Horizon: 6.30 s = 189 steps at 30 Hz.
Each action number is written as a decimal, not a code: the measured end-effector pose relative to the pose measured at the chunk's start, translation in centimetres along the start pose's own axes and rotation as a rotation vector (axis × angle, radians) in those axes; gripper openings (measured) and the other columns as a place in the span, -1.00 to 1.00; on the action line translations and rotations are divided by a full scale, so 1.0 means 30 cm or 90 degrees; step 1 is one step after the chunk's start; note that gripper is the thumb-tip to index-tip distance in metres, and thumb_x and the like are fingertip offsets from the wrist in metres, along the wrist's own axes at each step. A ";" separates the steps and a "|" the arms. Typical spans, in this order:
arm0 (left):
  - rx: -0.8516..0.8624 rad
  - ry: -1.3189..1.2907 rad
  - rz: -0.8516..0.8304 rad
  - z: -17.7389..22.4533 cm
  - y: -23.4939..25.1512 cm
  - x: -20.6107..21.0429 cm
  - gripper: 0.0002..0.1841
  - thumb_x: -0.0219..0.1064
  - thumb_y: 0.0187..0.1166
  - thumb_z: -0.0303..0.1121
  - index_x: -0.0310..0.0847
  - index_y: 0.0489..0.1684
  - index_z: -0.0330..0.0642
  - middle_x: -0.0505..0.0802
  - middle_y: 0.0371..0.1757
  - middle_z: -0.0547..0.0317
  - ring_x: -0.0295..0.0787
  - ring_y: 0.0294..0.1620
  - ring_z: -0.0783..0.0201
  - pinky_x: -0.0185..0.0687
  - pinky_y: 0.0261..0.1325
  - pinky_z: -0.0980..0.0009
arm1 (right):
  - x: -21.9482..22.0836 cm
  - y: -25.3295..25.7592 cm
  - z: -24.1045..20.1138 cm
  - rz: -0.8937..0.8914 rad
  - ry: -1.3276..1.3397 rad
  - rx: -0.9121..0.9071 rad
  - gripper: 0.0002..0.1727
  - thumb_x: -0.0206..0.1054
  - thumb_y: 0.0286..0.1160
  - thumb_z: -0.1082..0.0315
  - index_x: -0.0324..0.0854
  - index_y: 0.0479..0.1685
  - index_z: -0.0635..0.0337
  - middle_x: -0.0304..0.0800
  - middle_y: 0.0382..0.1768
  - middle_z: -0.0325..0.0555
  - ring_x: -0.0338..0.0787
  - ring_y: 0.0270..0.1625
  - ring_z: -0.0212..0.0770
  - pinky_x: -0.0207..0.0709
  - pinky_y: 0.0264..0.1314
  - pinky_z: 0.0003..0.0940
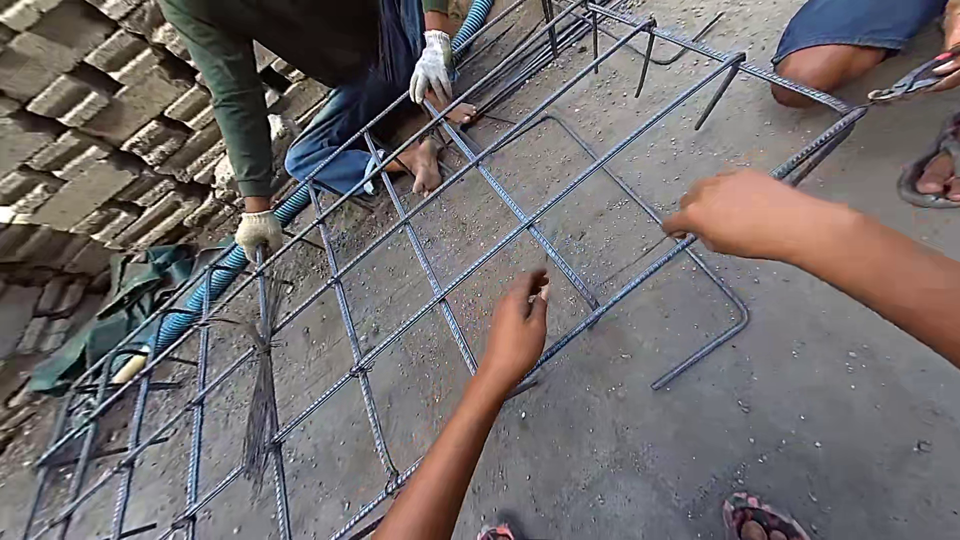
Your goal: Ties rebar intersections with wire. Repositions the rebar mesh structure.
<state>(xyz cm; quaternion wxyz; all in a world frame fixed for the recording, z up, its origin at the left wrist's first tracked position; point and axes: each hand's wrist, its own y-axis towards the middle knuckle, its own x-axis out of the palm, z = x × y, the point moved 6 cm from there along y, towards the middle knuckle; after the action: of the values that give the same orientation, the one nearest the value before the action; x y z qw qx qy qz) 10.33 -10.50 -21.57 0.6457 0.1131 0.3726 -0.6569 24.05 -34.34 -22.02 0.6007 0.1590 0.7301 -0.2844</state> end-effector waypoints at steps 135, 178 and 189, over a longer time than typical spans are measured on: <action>0.158 0.050 0.309 0.038 -0.245 0.408 -0.57 0.38 0.27 -0.57 0.71 0.15 -0.59 0.67 0.31 -0.42 0.69 0.33 0.06 0.67 0.29 0.30 | 0.246 -0.021 -0.388 -0.220 0.773 0.131 -0.44 -0.04 0.87 0.03 0.73 -0.14 0.31 0.80 -0.14 0.10 0.76 0.01 0.02 0.45 0.13 0.16; 0.442 0.488 -0.348 0.275 0.079 0.335 -0.83 0.31 0.56 -0.48 0.70 -0.42 -0.38 0.79 -0.40 -0.11 0.80 -0.36 -0.04 0.66 -0.26 0.01 | 0.342 -0.105 -0.589 0.271 1.146 0.456 -0.68 -0.02 0.80 0.41 0.66 -0.02 0.38 0.65 -0.39 -0.01 0.68 -0.31 -0.17 0.56 -0.11 -0.19; 0.466 0.467 -0.099 0.285 0.135 0.078 -0.72 0.32 0.71 -0.22 0.77 0.19 -0.16 0.85 -0.12 0.03 0.84 -0.10 0.07 0.77 0.00 0.04 | 0.290 -0.221 -0.462 0.392 0.419 0.258 -0.69 0.19 0.65 0.26 0.74 0.05 0.28 0.79 -0.14 0.16 0.87 -0.17 0.13 0.77 -0.23 0.02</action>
<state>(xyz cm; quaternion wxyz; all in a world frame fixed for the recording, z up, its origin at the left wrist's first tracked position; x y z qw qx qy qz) 16.63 -17.26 -18.48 0.3402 0.5261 0.3276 -0.7072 7.36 -32.10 -27.32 0.3513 0.5624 0.7303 -0.1641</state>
